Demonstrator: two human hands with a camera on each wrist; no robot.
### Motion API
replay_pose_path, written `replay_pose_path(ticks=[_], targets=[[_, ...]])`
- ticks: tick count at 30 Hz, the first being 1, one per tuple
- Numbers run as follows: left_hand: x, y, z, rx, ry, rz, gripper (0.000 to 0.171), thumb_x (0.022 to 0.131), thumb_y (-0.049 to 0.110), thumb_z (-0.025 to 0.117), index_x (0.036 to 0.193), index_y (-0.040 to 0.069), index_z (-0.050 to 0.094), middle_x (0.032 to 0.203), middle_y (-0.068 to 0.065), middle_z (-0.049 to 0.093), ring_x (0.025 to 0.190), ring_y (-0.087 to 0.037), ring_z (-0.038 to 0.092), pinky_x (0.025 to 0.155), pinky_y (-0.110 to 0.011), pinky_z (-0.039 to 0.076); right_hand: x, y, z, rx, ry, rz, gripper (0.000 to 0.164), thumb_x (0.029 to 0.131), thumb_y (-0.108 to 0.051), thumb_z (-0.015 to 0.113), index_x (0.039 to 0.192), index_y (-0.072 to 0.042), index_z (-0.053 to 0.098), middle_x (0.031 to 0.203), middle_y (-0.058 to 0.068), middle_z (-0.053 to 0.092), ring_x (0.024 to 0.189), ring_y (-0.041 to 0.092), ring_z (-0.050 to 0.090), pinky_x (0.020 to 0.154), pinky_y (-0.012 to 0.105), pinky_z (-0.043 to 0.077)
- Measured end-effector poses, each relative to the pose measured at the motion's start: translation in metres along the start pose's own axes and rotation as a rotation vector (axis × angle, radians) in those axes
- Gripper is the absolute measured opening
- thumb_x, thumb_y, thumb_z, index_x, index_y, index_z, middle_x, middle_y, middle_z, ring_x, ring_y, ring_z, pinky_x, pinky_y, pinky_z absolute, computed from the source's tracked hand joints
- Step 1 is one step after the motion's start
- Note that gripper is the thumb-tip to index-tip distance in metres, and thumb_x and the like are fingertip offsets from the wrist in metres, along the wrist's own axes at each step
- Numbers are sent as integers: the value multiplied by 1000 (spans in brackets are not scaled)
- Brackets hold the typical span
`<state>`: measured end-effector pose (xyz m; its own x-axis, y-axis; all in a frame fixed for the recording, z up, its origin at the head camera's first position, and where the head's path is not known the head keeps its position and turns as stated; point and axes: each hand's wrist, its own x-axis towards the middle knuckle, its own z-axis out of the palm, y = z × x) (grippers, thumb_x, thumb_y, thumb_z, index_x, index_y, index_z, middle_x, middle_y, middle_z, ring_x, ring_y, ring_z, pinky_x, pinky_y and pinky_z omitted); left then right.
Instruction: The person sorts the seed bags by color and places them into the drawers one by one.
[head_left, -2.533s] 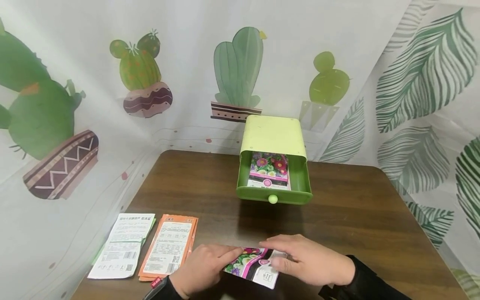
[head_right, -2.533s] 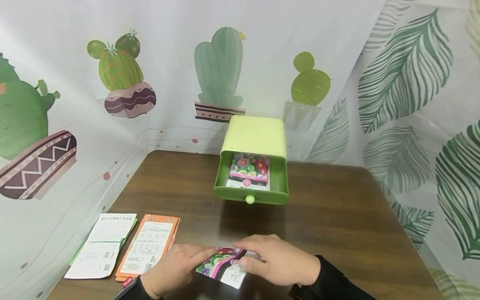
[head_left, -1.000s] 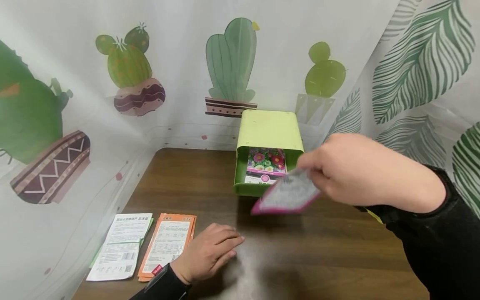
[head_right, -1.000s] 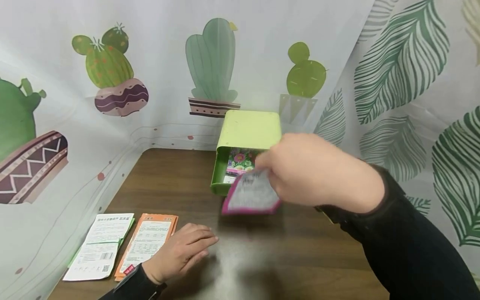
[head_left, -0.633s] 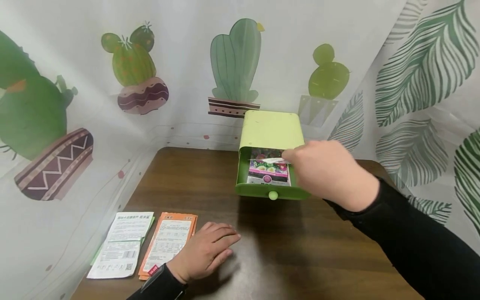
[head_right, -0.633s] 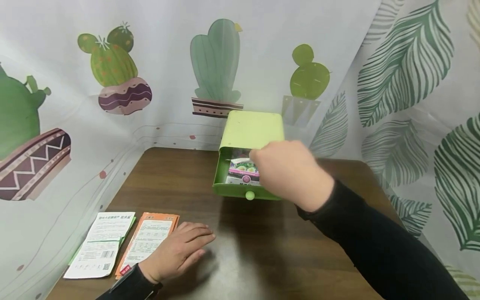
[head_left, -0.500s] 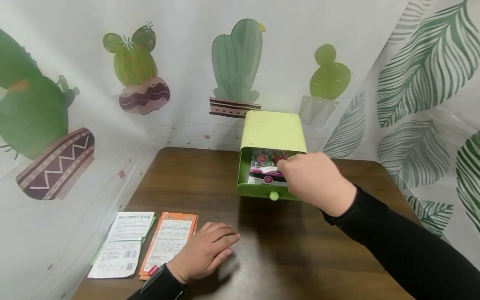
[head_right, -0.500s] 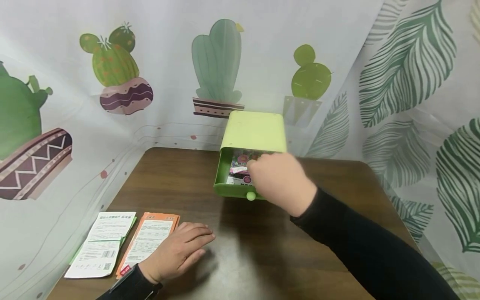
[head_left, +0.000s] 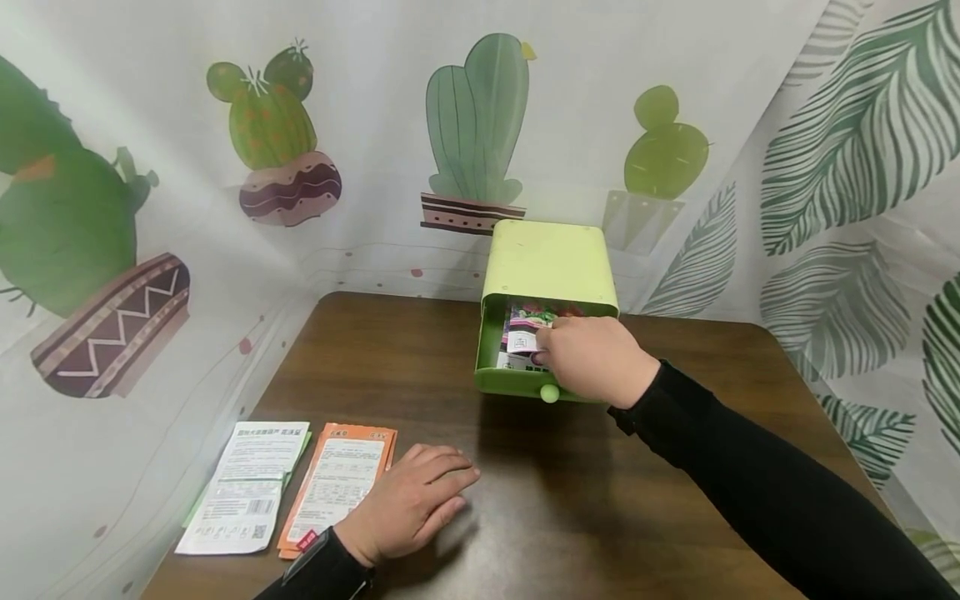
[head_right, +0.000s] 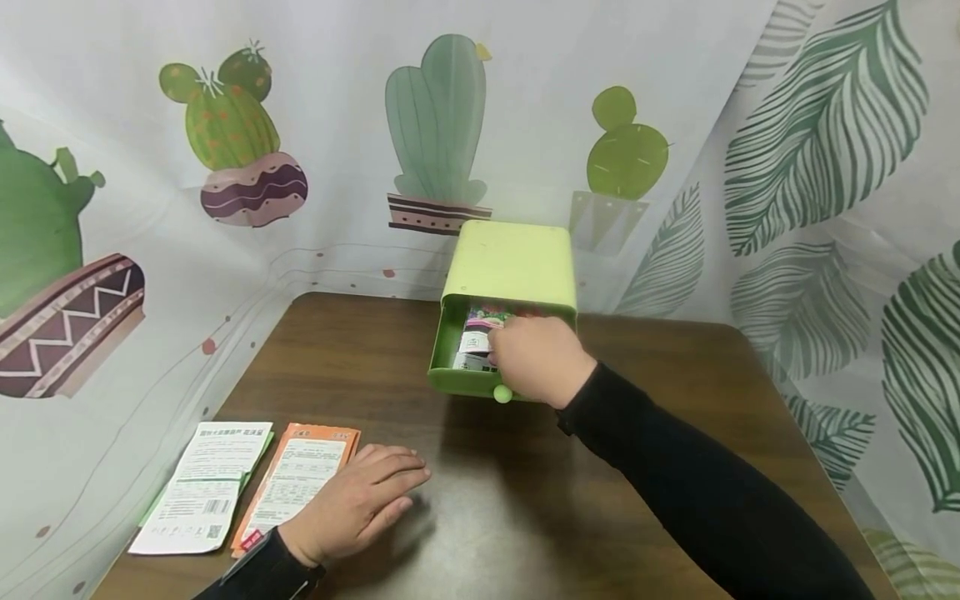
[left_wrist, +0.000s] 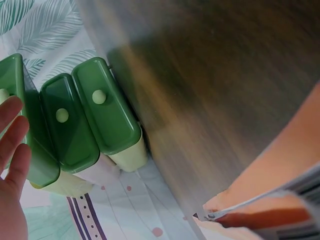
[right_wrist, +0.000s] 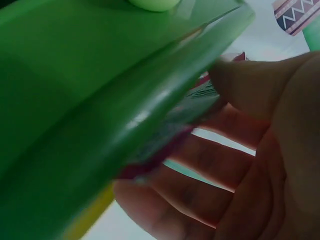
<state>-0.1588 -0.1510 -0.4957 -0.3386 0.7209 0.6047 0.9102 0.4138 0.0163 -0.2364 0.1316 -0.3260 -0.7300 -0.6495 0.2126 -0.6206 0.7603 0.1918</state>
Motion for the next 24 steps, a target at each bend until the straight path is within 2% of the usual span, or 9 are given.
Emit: replay_pose_path(ticks=[9, 13, 16, 19, 21, 24], targets=[[2, -2, 1, -1, 20, 0, 35, 106, 28, 42, 127, 12, 66, 119, -4, 65, 114, -22, 58, 93, -40, 44, 10, 7, 7, 102, -143, 2, 24, 100, -29, 61, 77, -20, 59, 68, -4, 49, 67, 13, 52, 55, 34, 47], [5, -3, 0, -4, 47, 28, 35, 106, 27, 41, 124, 11, 67, 117, -4, 65, 112, -22, 59, 92, -40, 45, 12, 9, 7, 165, -247, 39, 28, 104, -34, 53, 79, -21, 57, 66, -3, 47, 68, 15, 51, 63, 36, 48], [9, -7, -2, -9, 87, 62, 35, 106, 25, 41, 120, 8, 68, 115, -6, 66, 110, -24, 60, 91, -41, 46, 12, 11, 4, 188, -285, 73, 31, 105, -37, 49, 80, -20, 58, 68, -2, 49, 73, 18, 55, 71, 40, 51], [14, -14, -7, 5, 131, 85, 36, 106, 24, 39, 114, 7, 69, 113, -7, 66, 107, -26, 61, 89, -43, 46, 8, 14, 2, 201, -277, 82, 31, 106, -38, 47, 87, -18, 62, 77, -1, 56, 84, 20, 61, 78, 45, 52], [19, -21, -11, 28, 164, 87, 38, 106, 26, 38, 112, 6, 70, 114, -8, 66, 107, -27, 61, 89, -45, 46, 3, 14, 0, 205, -247, 87, 33, 105, -39, 47, 104, -14, 69, 95, 5, 66, 101, 24, 63, 87, 48, 51], [29, -36, -22, 47, 207, 49, 46, 107, 33, 34, 115, 5, 69, 120, -12, 64, 111, -32, 60, 92, -50, 45, -6, 12, 0, 212, -124, 100, 42, 103, -38, 53, 128, -7, 65, 123, 13, 65, 120, 29, 58, 95, 50, 48]])
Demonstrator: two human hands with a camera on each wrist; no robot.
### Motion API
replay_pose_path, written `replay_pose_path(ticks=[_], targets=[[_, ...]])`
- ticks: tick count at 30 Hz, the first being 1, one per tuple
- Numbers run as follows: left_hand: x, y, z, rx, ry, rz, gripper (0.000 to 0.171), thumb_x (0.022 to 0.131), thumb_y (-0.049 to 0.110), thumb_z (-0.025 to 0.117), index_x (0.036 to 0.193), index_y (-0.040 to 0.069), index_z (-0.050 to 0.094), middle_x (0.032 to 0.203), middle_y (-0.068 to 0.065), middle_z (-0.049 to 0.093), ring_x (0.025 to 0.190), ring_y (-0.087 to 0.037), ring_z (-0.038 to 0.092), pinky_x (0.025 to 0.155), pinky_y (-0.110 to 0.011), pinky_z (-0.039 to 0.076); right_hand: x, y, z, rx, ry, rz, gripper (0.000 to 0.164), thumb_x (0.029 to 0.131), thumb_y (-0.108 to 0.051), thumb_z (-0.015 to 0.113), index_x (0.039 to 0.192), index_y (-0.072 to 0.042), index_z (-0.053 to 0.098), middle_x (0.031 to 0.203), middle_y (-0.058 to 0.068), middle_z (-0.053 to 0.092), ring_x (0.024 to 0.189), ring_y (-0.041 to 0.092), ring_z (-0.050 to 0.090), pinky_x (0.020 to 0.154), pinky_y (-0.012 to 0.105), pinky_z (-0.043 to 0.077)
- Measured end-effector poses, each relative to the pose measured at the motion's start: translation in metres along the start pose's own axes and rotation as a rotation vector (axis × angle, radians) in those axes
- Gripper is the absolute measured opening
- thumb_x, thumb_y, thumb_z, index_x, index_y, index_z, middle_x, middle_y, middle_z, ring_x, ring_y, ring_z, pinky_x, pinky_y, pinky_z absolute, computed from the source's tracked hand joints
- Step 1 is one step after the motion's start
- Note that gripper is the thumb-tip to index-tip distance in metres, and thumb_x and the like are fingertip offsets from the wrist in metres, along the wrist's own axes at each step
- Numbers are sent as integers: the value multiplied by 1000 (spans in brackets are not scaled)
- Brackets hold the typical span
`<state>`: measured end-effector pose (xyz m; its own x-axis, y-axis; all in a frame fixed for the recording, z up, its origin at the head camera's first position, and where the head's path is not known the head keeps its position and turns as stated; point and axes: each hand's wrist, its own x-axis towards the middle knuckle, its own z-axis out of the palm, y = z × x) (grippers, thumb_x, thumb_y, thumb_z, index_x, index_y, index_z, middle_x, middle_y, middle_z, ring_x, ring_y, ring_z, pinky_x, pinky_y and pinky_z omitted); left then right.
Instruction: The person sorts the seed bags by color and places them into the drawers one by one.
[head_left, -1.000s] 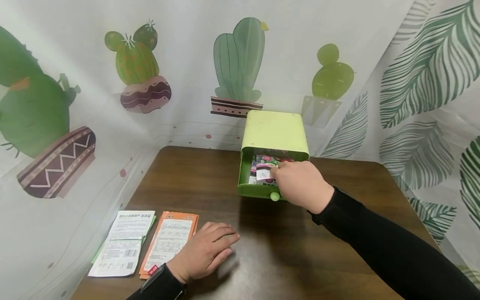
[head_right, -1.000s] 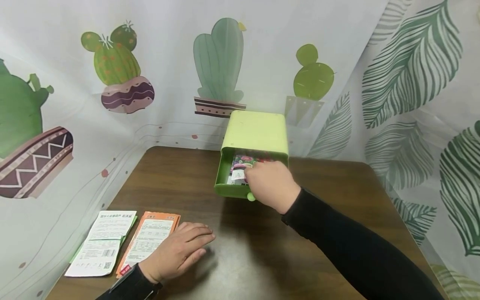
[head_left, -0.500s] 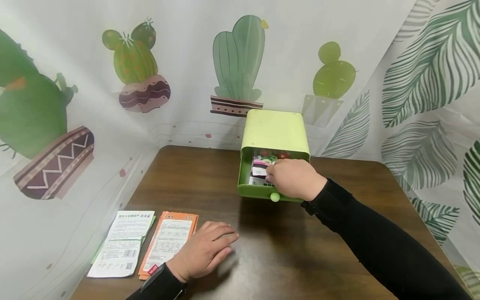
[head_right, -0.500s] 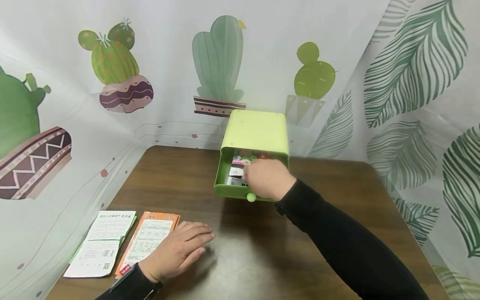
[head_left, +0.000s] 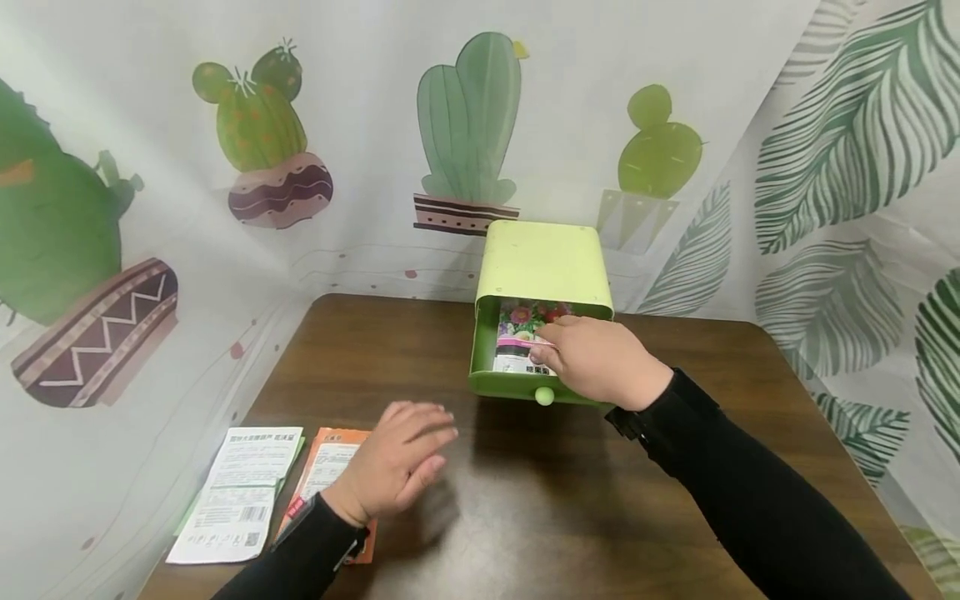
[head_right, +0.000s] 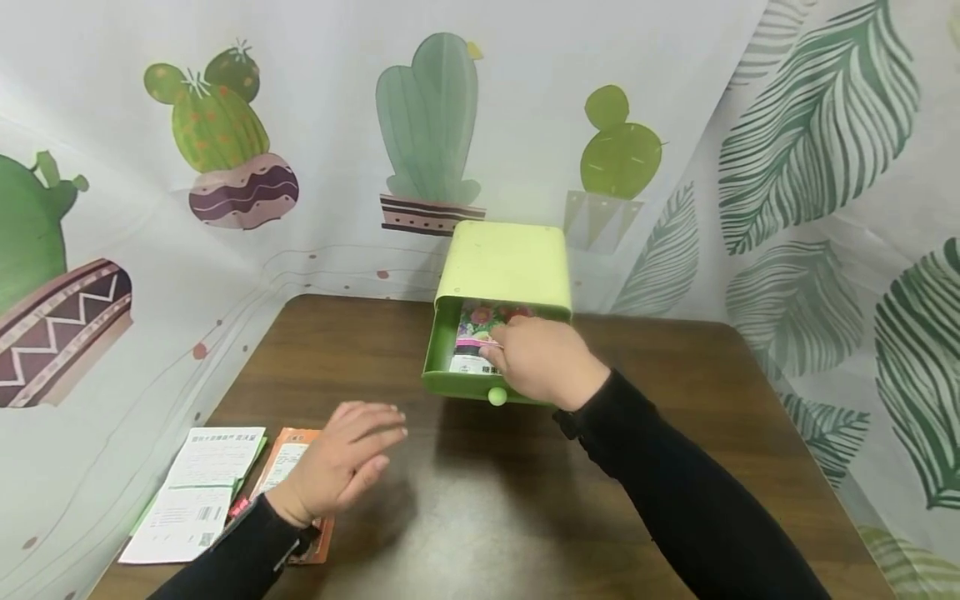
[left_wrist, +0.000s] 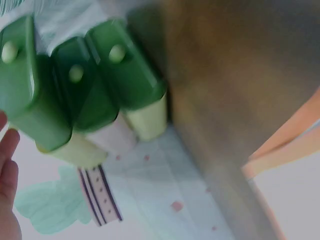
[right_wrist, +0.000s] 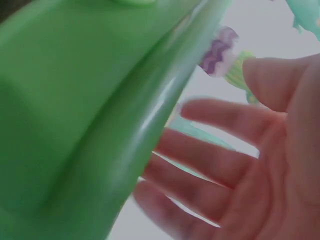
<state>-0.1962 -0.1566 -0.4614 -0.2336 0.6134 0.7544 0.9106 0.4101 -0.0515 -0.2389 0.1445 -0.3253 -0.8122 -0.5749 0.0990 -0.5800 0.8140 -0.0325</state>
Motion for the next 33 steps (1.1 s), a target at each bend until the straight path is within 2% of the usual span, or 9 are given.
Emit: replay_pose_path(ticks=[3, 6, 11, 14, 17, 20, 23, 28, 33], targets=[[18, -22, -7, -25, 61, -46, 55, 107, 44, 31, 131, 5, 62, 135, -17, 56, 123, -39, 52, 101, -56, 37, -12, -4, 7, 16, 221, -14, 52, 99, -35, 62, 137, -1, 58, 134, 19, 58, 123, 34, 55, 98, 51, 46], [39, -46, -13, -68, 133, -75, 66, 104, 55, 28, 152, 12, 42, 152, -20, 39, 137, -46, 33, 109, -64, 20, -22, -8, 19, 37, 463, -49, 60, 94, -31, 68, 143, 1, 51, 141, 25, 49, 127, 40, 49, 100, 56, 43], [73, -84, -16, -124, 225, -103, 75, 100, 65, 27, 162, 26, 14, 164, -15, 13, 144, -53, 9, 111, -67, -1, -34, -16, 39, 75, 779, -143, 71, 97, -39, 62, 152, -3, 36, 155, 32, 22, 141, 47, 27, 102, 65, 32], [91, -105, -13, -177, 241, -128, 77, 98, 68, 27, 162, 29, 10, 166, -11, 8, 146, -48, 5, 113, -63, -2, -38, -24, 53, 88, 954, -195, 65, 99, -42, 58, 147, -2, 41, 150, 35, 28, 136, 47, 33, 94, 59, 36], [106, -123, -7, -241, 250, -146, 82, 98, 69, 28, 162, 20, 13, 165, -15, 10, 148, -41, 4, 115, -59, -1, -41, -34, 71, 81, 1094, -216, 54, 98, -39, 60, 134, 1, 53, 129, 33, 46, 110, 43, 50, 75, 49, 37], [118, -138, 5, -313, 238, -172, 87, 98, 67, 29, 159, 5, 18, 163, -22, 13, 149, -38, 4, 115, -57, -1, -44, -39, 92, 94, 1136, -196, 43, 97, -36, 62, 117, 2, 61, 99, 20, 55, 80, 31, 53, 63, 40, 36], [128, -150, 21, -364, 206, -214, 90, 98, 66, 30, 154, -5, 24, 162, -24, 14, 149, -37, 3, 116, -54, -1, -48, -40, 111, 117, 1073, -108, 40, 98, -39, 60, 107, 0, 63, 82, 8, 53, 63, 20, 50, 54, 33, 39], [139, -166, 48, -385, 138, -278, 87, 100, 64, 26, 153, -4, 30, 163, -22, 13, 149, -41, 3, 117, -52, 0, -48, -36, 132, 99, 922, 40, 46, 100, -47, 54, 113, -4, 63, 80, 3, 58, 54, 11, 51, 42, 31, 43], [136, -175, 66, -436, 76, -351, 82, 101, 62, 26, 143, -4, 49, 162, -19, 20, 148, -44, 4, 116, -57, -1, -45, -33, 145, 79, 880, 62, 44, 100, -46, 54, 116, -6, 63, 82, 3, 60, 51, 11, 51, 41, 35, 43]])
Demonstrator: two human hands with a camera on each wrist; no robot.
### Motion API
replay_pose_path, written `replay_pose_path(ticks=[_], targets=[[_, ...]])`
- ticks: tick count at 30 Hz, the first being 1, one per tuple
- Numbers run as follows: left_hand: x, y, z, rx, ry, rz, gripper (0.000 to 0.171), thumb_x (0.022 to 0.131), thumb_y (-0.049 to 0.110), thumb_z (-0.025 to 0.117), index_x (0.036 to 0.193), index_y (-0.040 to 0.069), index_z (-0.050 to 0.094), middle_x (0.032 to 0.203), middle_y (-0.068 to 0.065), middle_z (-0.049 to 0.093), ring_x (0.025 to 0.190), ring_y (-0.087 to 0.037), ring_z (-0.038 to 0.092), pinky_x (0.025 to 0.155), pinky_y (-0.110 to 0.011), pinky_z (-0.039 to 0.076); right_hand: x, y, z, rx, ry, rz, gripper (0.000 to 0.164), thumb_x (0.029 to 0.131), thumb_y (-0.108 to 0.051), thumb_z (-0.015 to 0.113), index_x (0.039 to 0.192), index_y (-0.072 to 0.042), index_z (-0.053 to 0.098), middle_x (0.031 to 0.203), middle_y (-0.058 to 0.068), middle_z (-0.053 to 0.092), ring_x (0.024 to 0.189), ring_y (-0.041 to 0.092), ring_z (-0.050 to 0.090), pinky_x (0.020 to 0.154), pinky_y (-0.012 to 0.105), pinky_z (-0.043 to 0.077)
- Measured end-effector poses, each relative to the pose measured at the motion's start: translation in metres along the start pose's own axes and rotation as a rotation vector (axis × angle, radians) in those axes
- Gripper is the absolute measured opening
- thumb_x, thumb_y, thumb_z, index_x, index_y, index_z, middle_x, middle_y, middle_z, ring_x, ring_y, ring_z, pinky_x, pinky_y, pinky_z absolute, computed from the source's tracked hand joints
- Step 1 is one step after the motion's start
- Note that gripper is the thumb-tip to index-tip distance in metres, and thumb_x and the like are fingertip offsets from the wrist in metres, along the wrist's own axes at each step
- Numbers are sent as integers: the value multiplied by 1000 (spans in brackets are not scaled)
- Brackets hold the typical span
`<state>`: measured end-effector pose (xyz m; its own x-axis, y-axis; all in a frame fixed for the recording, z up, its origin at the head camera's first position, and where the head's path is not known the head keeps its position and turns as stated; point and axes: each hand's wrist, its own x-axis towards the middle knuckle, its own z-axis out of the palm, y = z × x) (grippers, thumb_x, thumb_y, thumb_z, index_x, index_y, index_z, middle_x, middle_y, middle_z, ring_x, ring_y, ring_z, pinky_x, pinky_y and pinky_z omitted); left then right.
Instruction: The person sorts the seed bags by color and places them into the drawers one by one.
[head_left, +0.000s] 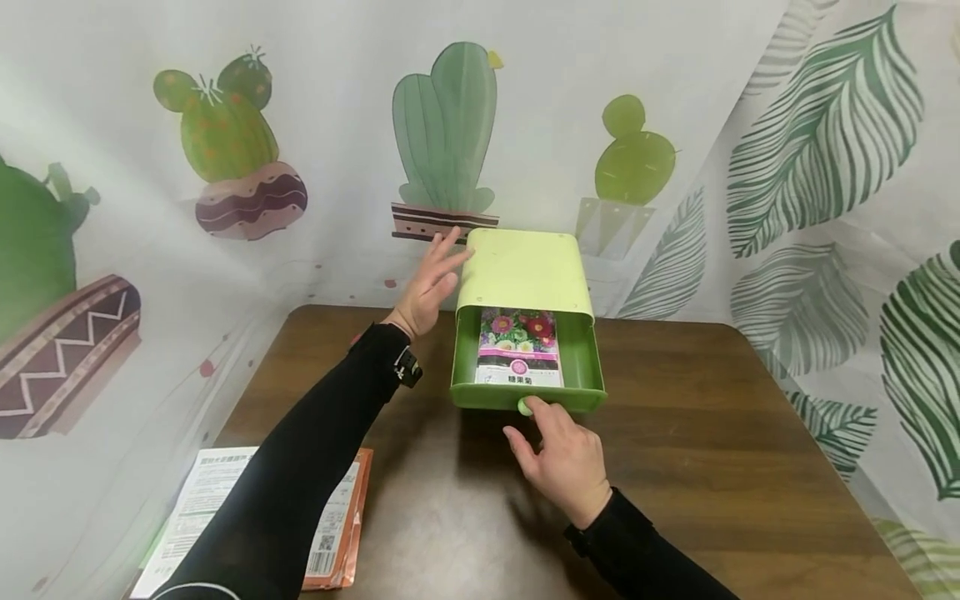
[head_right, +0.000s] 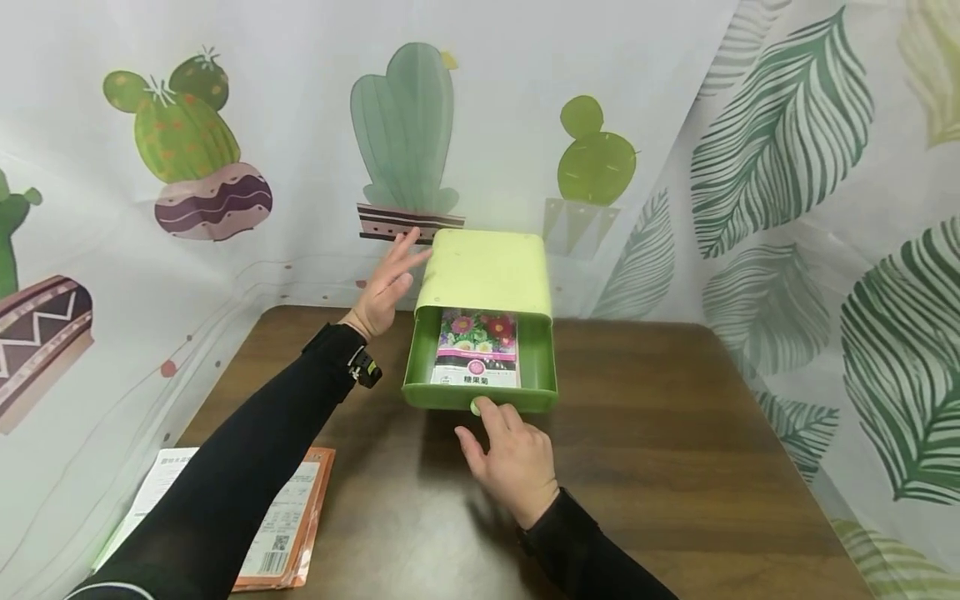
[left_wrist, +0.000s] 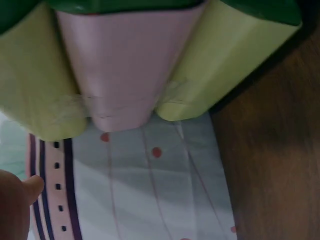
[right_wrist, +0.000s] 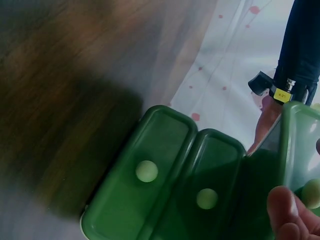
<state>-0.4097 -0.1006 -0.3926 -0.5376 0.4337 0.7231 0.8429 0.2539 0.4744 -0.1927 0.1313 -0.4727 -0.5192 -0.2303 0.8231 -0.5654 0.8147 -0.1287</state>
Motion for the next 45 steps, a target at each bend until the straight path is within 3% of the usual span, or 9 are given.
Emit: replay_pose_path(ticks=[3, 7, 11, 15, 19, 23, 28, 38, 45], targets=[[-2, -7, 5, -19, -59, -41, 68, 102, 50, 34, 139, -2, 56, 162, -16, 20, 148, -42, 3, 116, -57, 0, -1, 3, 6, -3, 27, -5, 41, 100, -45, 55, 112, -7, 64, 78, 2, 58, 50, 11, 50, 40, 34, 43], [-2, -13, 10, -79, -111, -67, 54, 97, 29, 45, 140, -1, 55, 164, -12, 18, 149, -38, 1, 118, -49, 1, 1, 5, 10, 1, 59, -13, 39, 99, -45, 58, 106, -7, 64, 74, 0, 57, 50, 11, 52, 40, 34, 44], [-1, -17, 16, -126, -132, -58, 50, 96, 22, 43, 138, -1, 57, 163, -13, 22, 149, -38, 4, 118, -43, 1, 5, 6, 14, 0, 82, -12, 40, 99, -47, 58, 98, -8, 63, 69, -2, 57, 51, 11, 54, 41, 34, 45], [1, -19, 23, -138, -141, -52, 45, 98, 15, 41, 134, -2, 60, 157, -18, 32, 149, -39, 7, 118, -45, 4, 10, 7, 17, 10, 125, 3, 33, 99, -40, 60, 87, -9, 59, 65, -3, 58, 48, 13, 56, 39, 34, 43], [0, -13, 27, -169, -115, -62, 37, 98, 4, 45, 130, -6, 60, 152, -26, 37, 147, -44, 8, 118, -50, 3, 12, 6, 19, 40, 170, 3, 23, 93, -27, 62, 77, -12, 55, 61, -6, 54, 44, 9, 51, 36, 30, 41], [3, 7, 24, -202, -113, -72, 36, 96, -5, 43, 128, -11, 58, 149, -32, 36, 145, -51, 7, 117, -53, 3, 15, 6, 19, 55, 186, 10, 22, 86, -22, 64, 71, -15, 51, 58, -10, 46, 43, 5, 44, 36, 26, 38], [5, 26, 18, -212, -111, -80, 38, 94, -7, 39, 127, -13, 56, 147, -34, 35, 144, -52, 8, 117, -52, 4, 19, 6, 18, 71, 153, 41, 21, 83, -20, 68, 71, -16, 51, 56, -11, 44, 44, 4, 43, 37, 24, 37], [9, 25, 13, -190, -110, 6, 38, 91, -10, 41, 124, -15, 58, 142, -38, 38, 141, -58, 12, 115, -60, 5, 26, 5, 17, 54, 110, 83, 23, 79, -16, 72, 72, -15, 51, 55, -11, 45, 43, 3, 44, 37, 26, 37], [7, 26, 14, -178, -107, -6, 37, 91, -8, 42, 124, -14, 58, 142, -37, 39, 140, -58, 14, 114, -62, 6, 33, 7, 17, 35, 84, 97, 28, 75, -11, 79, 73, -14, 52, 54, -12, 42, 43, 1, 41, 38, 24, 34]])
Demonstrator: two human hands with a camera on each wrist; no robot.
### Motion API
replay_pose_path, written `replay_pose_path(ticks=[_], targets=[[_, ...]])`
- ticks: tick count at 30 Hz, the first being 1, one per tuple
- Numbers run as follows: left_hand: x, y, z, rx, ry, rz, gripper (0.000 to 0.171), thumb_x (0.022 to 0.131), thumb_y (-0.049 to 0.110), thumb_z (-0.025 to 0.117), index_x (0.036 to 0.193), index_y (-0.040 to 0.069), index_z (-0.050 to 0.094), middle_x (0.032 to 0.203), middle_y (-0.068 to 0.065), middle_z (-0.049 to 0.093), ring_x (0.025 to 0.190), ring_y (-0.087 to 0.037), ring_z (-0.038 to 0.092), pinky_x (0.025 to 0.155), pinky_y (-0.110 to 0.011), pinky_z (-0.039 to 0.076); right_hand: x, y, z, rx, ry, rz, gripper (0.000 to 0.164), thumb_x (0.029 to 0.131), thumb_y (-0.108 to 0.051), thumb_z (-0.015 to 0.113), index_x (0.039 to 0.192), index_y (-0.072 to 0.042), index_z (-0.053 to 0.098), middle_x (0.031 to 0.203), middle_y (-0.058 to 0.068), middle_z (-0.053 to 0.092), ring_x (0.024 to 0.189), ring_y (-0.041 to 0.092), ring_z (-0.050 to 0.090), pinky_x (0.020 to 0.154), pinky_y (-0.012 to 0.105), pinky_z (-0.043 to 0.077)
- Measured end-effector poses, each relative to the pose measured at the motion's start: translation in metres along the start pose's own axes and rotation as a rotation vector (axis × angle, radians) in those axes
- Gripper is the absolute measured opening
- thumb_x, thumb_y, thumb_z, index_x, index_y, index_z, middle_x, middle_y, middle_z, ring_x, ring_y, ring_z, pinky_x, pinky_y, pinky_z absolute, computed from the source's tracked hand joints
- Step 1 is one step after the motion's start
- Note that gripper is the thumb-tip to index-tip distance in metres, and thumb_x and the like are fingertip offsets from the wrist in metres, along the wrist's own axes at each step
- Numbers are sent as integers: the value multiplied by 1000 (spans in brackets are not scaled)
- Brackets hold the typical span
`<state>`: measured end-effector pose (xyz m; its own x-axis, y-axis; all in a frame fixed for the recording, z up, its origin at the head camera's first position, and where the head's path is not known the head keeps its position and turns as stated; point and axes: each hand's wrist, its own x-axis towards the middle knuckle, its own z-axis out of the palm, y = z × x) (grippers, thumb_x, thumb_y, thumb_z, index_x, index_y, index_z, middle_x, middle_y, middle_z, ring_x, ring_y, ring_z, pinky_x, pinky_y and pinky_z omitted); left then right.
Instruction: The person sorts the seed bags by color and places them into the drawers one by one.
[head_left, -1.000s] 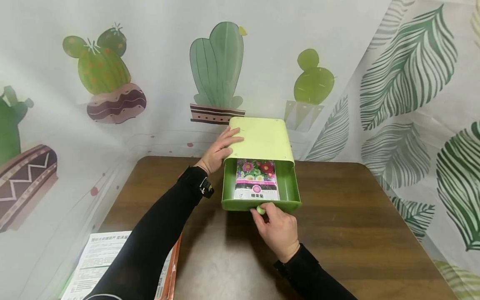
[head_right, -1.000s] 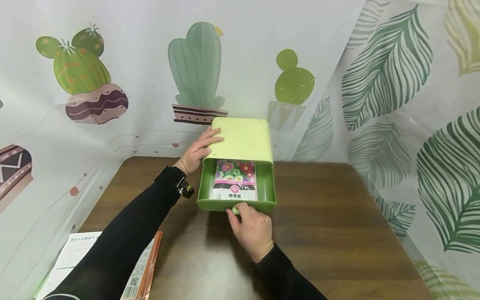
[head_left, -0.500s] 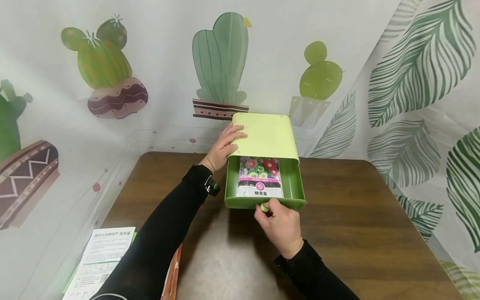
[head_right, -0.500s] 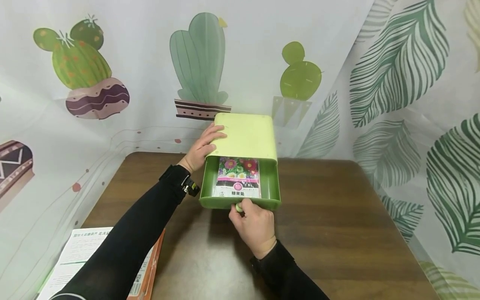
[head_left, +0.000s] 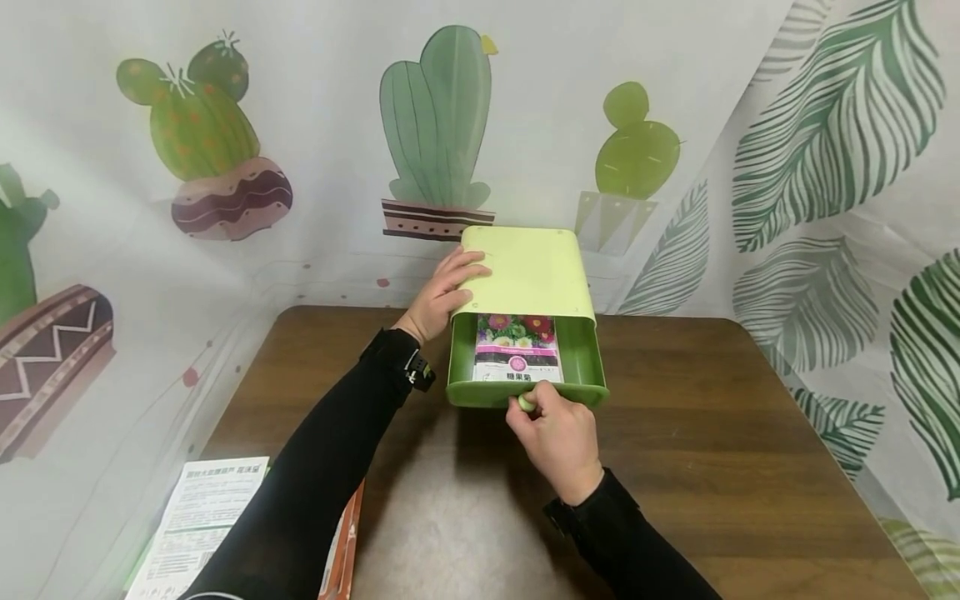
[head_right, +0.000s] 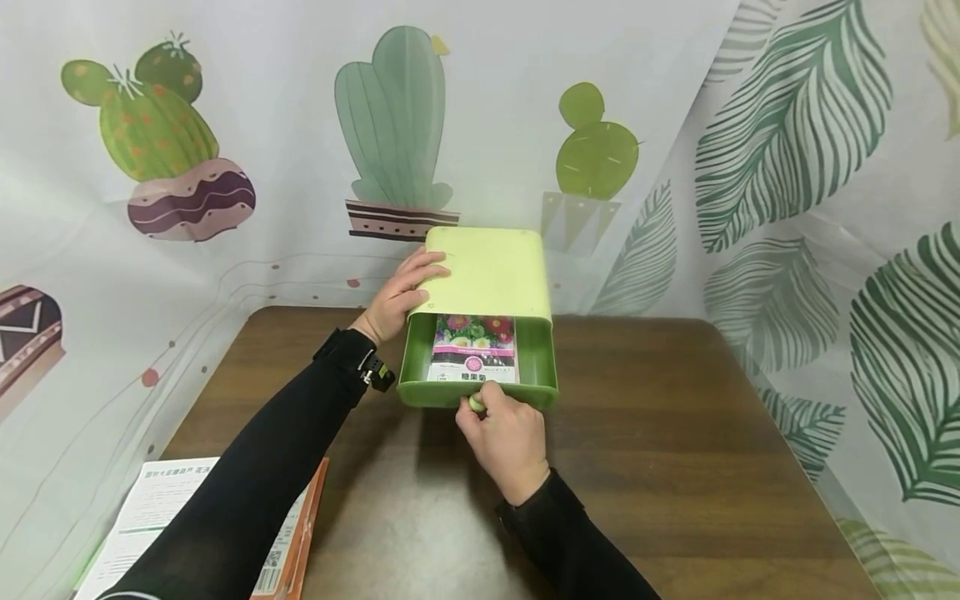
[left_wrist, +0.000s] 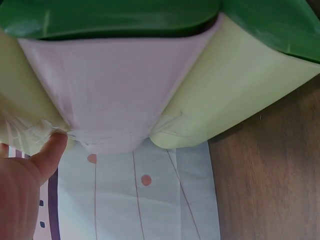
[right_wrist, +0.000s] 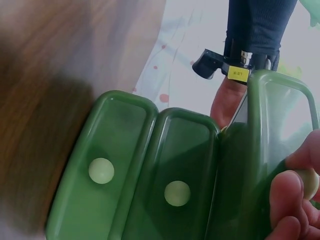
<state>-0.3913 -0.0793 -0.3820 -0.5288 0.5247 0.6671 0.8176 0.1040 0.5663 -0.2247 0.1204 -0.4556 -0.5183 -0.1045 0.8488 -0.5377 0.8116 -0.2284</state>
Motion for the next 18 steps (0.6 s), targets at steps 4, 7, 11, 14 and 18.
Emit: replay_pose_path(ticks=[4, 7, 11, 14, 18], targets=[[-1, 0, 0, 6, 1, 6, 37, 91, -8, 42, 124, -14, 58, 142, -37, 40, 140, -58, 15, 114, -61, 6, 4, 2, 3, -9, 0, 10, 29, 75, -10, 80, 73, -13, 51, 53, -12, 41, 42, 2, 39, 38, 25, 33], [0, 0, 1, 3, 2, 10, 37, 91, -8, 42, 124, -14, 58, 141, -37, 40, 140, -58, 15, 114, -62, 6, 8, 4, 5, -6, -2, 19, 29, 75, -10, 79, 73, -13, 50, 53, -11, 42, 40, 3, 38, 38, 26, 32], [-1, 0, 1, 3, 10, 12, 37, 91, -7, 42, 123, -14, 59, 141, -37, 40, 140, -58, 14, 114, -62, 6, 15, 7, 9, 11, -18, 36, 26, 76, -10, 78, 75, -12, 52, 54, -9, 48, 40, 5, 39, 38, 27, 32], [-1, -1, 1, 9, 13, 7, 37, 90, -6, 41, 122, -14, 58, 141, -37, 40, 140, -58, 14, 115, -61, 6, 21, 10, 13, 24, -31, 59, 25, 77, -10, 78, 76, -11, 53, 55, -8, 52, 40, 7, 42, 39, 30, 34], [-2, -2, 1, 13, 8, -6, 37, 90, -4, 40, 121, -14, 58, 141, -37, 40, 140, -57, 14, 116, -58, 6, 28, 14, 18, 30, -43, 88, 23, 78, -10, 77, 77, -12, 54, 54, -6, 53, 39, 9, 43, 40, 33, 35]])
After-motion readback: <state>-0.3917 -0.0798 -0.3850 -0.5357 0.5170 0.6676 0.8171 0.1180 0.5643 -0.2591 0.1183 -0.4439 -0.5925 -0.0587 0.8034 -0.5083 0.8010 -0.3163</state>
